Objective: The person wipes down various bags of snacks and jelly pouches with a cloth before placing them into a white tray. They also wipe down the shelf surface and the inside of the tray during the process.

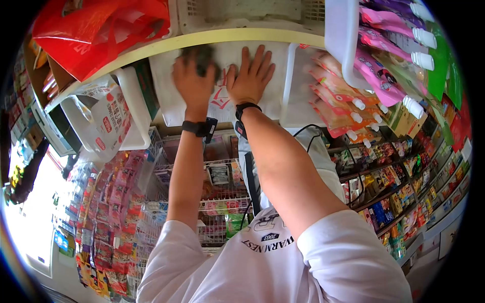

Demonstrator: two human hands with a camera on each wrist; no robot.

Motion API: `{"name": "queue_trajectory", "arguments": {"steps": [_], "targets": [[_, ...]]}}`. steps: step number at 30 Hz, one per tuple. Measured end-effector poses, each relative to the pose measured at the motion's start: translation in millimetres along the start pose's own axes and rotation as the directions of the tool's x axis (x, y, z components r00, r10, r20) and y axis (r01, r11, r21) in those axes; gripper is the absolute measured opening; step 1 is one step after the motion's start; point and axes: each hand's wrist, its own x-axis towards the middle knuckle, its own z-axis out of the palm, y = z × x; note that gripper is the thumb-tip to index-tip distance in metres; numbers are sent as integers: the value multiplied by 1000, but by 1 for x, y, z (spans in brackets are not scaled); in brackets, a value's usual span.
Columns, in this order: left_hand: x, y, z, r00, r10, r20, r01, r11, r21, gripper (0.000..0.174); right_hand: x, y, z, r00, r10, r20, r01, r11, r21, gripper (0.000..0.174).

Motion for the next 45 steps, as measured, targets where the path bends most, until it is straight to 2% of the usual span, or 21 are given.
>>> {"name": "queue_trajectory", "arguments": {"steps": [2,4,5,7,8,10,11,12,14,16,18,19,21,22,24,28,33,36,40,45], "targets": [[-1,18,7,958,230,174,-207,968,-139,48,-1,2,-2,1000,7,7,-7,1000,-5,58],[2,26,7,882,354,312,-278,924,-261,44,-1,1,-3,999,15,35,-15,1000,1,57],[10,26,2,881,355,313,-281,925,-257,44,0,-1,-3,999,21,47,-21,1000,6,57],[27,18,-10,826,417,380,-382,909,-167,41,0,-2,-2,999,20,34,-20,1000,13,57],[29,12,-12,823,418,384,-384,908,-167,41,0,-2,-2,1000,17,22,-18,1000,12,57],[30,0,-17,907,256,334,-266,964,-15,41,0,-1,-2,999,21,24,-22,1000,21,57],[30,-6,-20,922,199,332,-224,974,39,45,-1,-1,-2,999,22,23,-23,999,30,57],[25,-4,-19,918,205,339,-230,973,35,45,-1,0,-2,999,32,24,-33,999,27,57],[16,6,-13,962,78,261,-85,996,16,46,-1,0,-1,999,33,32,-34,999,37,58],[13,13,-9,959,105,262,-92,994,-62,47,0,2,0,999,27,32,-27,999,18,59],[14,28,5,901,309,303,-255,945,-205,48,-2,-1,0,999,44,31,-44,999,4,60],[16,31,9,901,310,303,-255,945,-205,48,-1,1,0,999,30,38,-31,999,9,60],[24,36,11,815,414,405,-302,901,-313,50,-1,0,-1,998,52,33,-52,999,9,61],[26,36,12,815,414,405,-302,901,-313,50,-1,1,-2,997,45,60,-45,999,4,61],[35,32,11,766,481,427,-397,876,-275,52,0,-1,-3,995,65,71,-65,998,-2,61],[30,26,2,770,444,458,-408,895,-181,54,0,2,-4,995,56,86,-55,998,-18,62],[14,-9,-10,870,290,399,-308,951,-20,55,0,-1,-5,994,77,80,-77,997,-14,62],[1,-14,-2,898,308,314,-311,949,-41,54,0,1,-9,994,82,71,-84,996,26,60],[-2,-13,5,907,264,328,-264,964,-45,54,3,2,-7,997,63,35,-64,997,36,59],[1,-11,14,880,377,291,-363,926,-102,54,2,2,-8,996,86,28,-87,995,50,60]]}}
